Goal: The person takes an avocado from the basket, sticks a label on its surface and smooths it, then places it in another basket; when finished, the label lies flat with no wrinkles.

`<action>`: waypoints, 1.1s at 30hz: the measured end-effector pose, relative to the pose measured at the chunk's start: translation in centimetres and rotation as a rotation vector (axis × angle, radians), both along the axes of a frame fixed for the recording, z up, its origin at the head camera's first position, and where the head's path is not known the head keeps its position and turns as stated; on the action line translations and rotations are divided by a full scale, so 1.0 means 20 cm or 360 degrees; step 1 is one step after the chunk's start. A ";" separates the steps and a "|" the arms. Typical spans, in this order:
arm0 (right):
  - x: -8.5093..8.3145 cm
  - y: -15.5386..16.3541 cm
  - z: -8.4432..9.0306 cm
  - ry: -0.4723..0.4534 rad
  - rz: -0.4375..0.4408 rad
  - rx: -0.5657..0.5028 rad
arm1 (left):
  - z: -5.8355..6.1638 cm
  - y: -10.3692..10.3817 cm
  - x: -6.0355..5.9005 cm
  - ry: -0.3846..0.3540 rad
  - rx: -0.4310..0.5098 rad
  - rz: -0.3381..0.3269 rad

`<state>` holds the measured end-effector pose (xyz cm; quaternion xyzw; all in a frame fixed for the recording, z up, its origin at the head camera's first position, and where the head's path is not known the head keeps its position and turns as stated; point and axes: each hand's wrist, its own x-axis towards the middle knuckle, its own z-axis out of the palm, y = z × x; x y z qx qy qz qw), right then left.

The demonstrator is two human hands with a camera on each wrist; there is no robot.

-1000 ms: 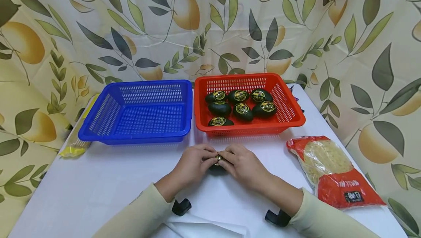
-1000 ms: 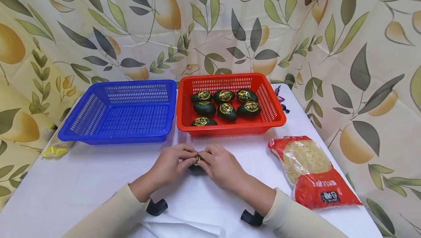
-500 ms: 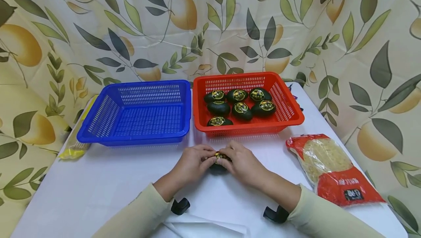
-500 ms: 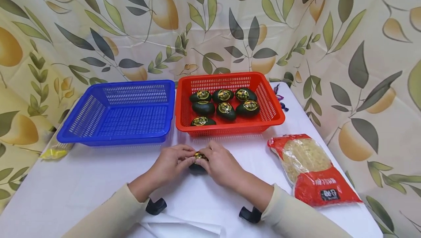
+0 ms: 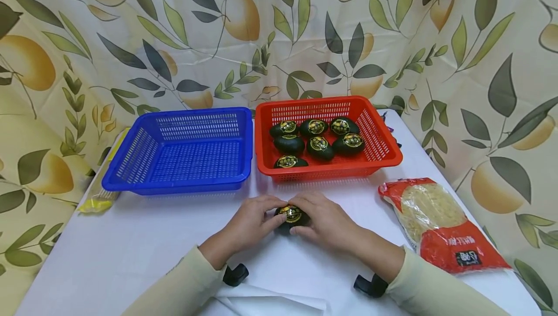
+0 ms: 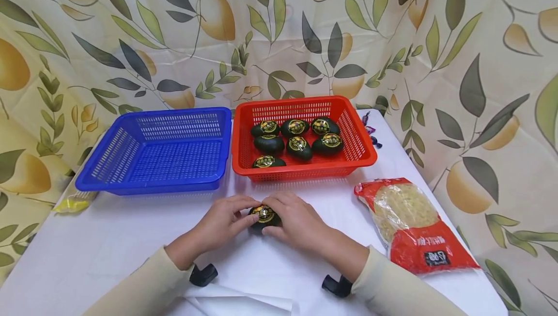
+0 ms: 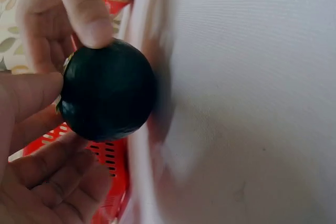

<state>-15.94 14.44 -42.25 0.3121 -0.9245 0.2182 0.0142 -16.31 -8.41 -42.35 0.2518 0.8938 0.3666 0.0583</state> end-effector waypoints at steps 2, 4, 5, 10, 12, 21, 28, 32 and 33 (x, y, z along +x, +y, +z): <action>-0.01 -0.01 0.00 -0.0056 0.0043 0.0064 | 0.01 0.00 0.00 -0.0014 -0.0014 0.0044; -0.03 -0.03 0.00 -0.0104 0.0085 0.0102 | 0.01 0.00 0.00 -0.0037 -0.0021 0.0114; -0.04 -0.04 0.00 -0.0120 0.0106 0.0117 | 0.01 0.00 0.00 -0.0058 -0.0020 0.0159; -0.07 -0.06 0.00 -0.0176 0.0126 0.0138 | 0.02 0.00 -0.04 -0.0278 0.0272 0.0409; -0.08 -0.06 -0.01 -0.0195 0.0117 0.0132 | 0.02 0.00 -0.07 -0.0448 0.0523 0.0501; -0.07 -0.01 0.07 -0.0318 0.0145 0.0099 | 0.02 0.06 -0.16 -0.1039 0.1239 0.0672; -0.16 0.15 0.44 -0.0376 0.0169 -0.0072 | 0.02 0.14 -0.21 -0.1242 0.1609 0.0765; -0.38 0.25 0.63 -0.0307 0.0035 -0.0067 | 0.03 0.15 -0.21 -0.1274 0.1646 0.0830; -0.44 0.28 0.66 -0.0313 -0.0004 -0.0042 | 0.03 0.15 -0.21 -0.1274 0.1640 0.0838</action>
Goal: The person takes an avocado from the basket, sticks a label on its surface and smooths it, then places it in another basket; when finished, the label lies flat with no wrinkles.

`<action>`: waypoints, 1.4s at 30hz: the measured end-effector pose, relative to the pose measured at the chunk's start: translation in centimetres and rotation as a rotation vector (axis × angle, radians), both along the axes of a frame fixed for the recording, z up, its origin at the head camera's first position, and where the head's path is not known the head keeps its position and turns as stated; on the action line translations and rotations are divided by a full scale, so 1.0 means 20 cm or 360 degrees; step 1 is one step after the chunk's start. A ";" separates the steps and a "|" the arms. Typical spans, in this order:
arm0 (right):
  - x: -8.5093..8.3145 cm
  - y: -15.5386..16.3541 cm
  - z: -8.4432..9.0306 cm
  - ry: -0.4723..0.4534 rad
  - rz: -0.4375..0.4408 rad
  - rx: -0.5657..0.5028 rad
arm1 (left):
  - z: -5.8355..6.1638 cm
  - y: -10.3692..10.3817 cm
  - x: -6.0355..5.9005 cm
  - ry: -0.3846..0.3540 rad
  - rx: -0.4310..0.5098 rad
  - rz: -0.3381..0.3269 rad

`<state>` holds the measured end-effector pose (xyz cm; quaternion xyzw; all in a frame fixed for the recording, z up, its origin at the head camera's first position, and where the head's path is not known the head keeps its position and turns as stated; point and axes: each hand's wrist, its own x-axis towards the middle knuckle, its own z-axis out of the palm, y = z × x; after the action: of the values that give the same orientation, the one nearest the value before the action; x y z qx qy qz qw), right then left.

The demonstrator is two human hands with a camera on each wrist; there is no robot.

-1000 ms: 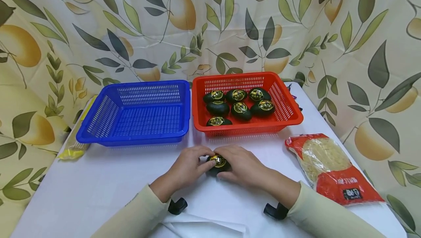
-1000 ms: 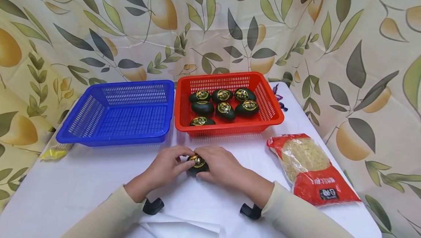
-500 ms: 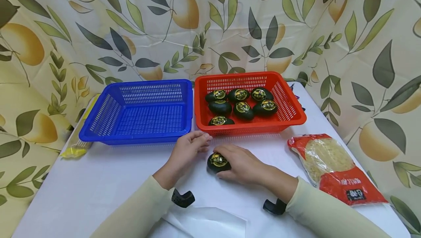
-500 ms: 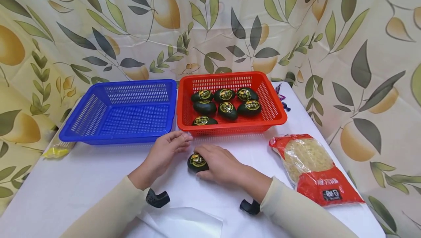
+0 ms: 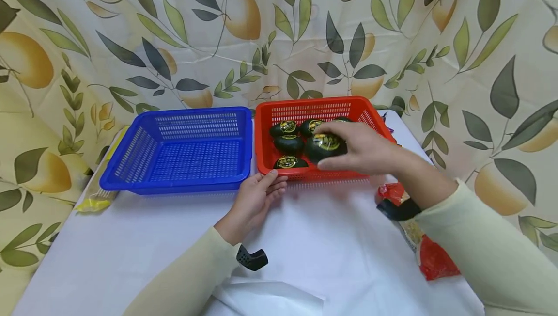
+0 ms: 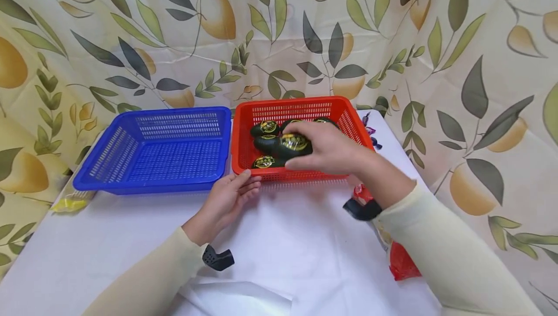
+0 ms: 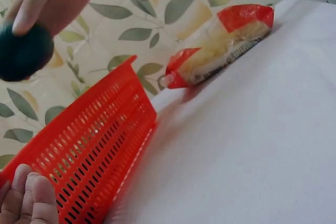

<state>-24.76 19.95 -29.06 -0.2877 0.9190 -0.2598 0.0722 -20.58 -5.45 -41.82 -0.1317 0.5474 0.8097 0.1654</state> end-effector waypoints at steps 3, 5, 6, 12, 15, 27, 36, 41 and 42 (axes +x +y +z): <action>-0.17 0.04 0.05 -0.0076 -0.0079 0.0133 | 0.00 -0.01 0.01 0.0001 -0.0014 0.0008; -0.27 0.04 0.06 -0.0114 -0.0071 0.0239 | 0.00 -0.02 0.01 -0.0002 -0.0023 0.0008; -0.31 0.04 0.06 -0.0133 -0.0054 0.0287 | 0.00 -0.02 0.02 -0.0008 -0.0028 0.0010; -0.47 0.00 -0.01 -0.0333 0.0065 0.0487 | 0.00 -0.03 0.03 -0.0017 -0.0051 -0.0004; -0.51 -0.02 -0.06 -0.0440 0.0128 0.0548 | 0.00 -0.03 0.03 -0.0009 -0.0058 -0.0007; -0.49 -0.15 -0.24 -0.0548 0.0282 0.0926 | -0.01 -0.03 0.04 -0.0002 -0.0054 -0.0002; -0.50 -0.19 -0.25 -0.0566 0.0353 0.1091 | -0.01 -0.01 0.03 0.0010 -0.0061 -0.0007; -0.49 -0.16 -0.28 -0.0529 0.0453 0.1071 | -0.02 0.00 0.03 0.0018 -0.0072 -0.0009; -0.49 -0.16 -0.28 -0.0507 0.0462 0.1064 | -0.02 0.00 0.03 0.0021 -0.0072 -0.0008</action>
<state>-34.56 16.78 -34.65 -0.3314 0.8799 0.0252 0.3395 -19.93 -5.39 -42.29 -0.1287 0.5669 0.7976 0.1608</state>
